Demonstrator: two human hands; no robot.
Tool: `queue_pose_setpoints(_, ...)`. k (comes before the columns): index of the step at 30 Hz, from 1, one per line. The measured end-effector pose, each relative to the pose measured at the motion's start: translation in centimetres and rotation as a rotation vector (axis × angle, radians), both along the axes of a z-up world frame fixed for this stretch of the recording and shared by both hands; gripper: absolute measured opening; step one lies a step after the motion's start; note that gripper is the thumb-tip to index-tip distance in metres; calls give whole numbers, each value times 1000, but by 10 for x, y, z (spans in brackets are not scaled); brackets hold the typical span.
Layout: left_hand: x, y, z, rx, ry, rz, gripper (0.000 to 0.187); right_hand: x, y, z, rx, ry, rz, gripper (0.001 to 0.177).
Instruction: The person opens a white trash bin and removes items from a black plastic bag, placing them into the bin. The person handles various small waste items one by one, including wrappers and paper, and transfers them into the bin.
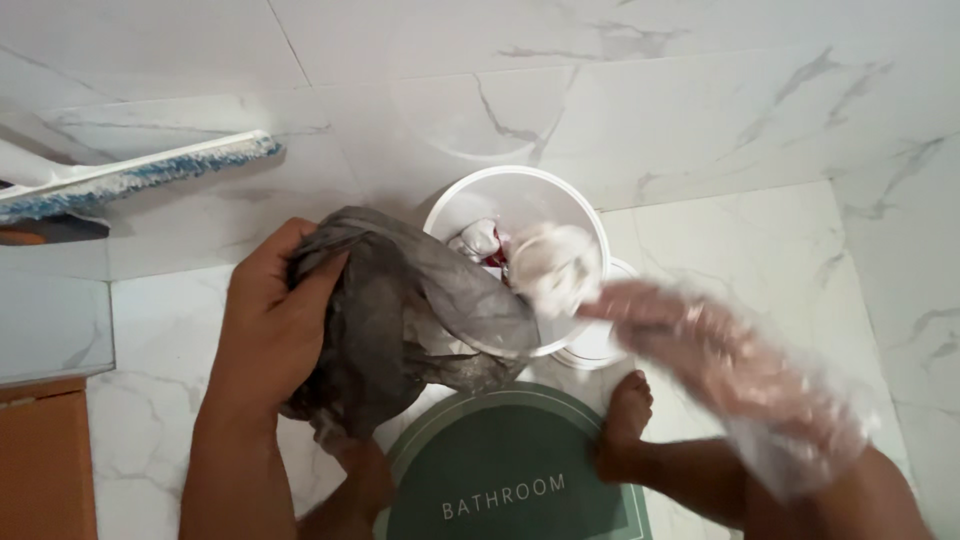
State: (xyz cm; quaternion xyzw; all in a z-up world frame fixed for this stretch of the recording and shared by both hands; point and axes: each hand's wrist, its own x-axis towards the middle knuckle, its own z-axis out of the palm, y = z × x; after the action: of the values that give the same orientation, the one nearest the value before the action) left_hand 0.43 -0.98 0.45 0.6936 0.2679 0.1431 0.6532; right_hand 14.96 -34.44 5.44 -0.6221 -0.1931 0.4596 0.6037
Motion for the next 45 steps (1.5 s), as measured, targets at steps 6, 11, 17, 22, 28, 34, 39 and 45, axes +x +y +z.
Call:
queue_pose_setpoints(6, -3, -2, -1, -97, -42, -109, 6, -46, 34, -24, 658, 207, 337, 78)
queue_pose_setpoints(11, -10, -2, -6, -236, -27, -274, 9, -55, 94, -140, -39, -2, 464, 43)
queue_pose_setpoints(17, -21, -3, -15, -278, -34, -278, 14, -104, 158, -236, -281, -715, 723, 26)
queue_pose_setpoints(22, -31, 17, -17, -396, -201, -77, 8, -111, 166, -208, -402, -655, 814, 25)
queue_pose_setpoints(28, -36, 20, -12, -476, -191, -17, 10, -93, 89, -110, -461, -126, 616, 27)
queue_pose_setpoints(34, -38, 19, -13, -536, -339, -123, 8, -76, 97, -23, -633, -792, 106, 53)
queue_pose_setpoints(39, -26, 14, -13, -429, -243, -43, 7, -79, 131, -45, -884, -657, 314, 40)
queue_pose_setpoints(45, -39, 25, -19, -313, -279, -40, 13, -74, 106, -102, -535, -543, -173, 32)
